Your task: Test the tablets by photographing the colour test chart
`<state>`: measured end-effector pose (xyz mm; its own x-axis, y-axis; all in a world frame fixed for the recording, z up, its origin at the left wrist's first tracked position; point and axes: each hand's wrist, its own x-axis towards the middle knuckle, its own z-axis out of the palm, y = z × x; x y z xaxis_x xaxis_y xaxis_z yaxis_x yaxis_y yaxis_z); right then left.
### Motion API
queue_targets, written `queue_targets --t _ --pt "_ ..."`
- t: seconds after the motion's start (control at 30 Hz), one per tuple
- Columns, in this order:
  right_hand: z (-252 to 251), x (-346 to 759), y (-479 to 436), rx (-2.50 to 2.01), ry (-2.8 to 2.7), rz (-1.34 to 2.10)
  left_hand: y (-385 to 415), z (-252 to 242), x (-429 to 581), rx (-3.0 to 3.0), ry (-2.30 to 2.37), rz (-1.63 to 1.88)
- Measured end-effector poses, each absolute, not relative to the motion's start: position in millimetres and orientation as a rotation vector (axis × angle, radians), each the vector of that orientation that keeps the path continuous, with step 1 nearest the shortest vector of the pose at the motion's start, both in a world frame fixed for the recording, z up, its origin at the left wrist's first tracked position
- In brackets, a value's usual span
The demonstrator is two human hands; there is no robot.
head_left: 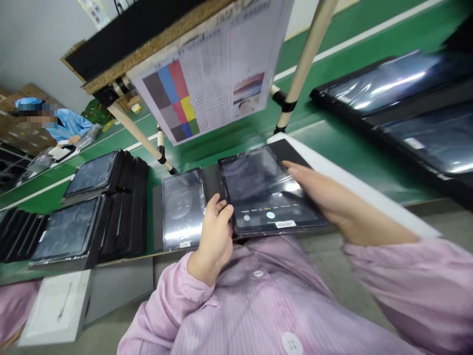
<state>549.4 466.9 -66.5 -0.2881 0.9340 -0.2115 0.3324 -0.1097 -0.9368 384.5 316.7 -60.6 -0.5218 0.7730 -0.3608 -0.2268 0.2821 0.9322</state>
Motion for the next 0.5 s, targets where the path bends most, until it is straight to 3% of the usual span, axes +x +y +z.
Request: queue_targets --t 0.1,0.3,0.5 --pt "-62.9 531.1 445.3 -1.289 -1.34 1.609 313.7 -48.7 376.3 0.55 1.669 1.499" --pt "-49.1 503.4 425.8 -0.625 -1.402 1.44 288.8 -38.6 357.5 1.286 2.05 1.607" --pt "-36.8 486.4 437.9 -0.667 -1.374 1.694 286.8 -52.2 357.9 1.472 2.353 1.599"
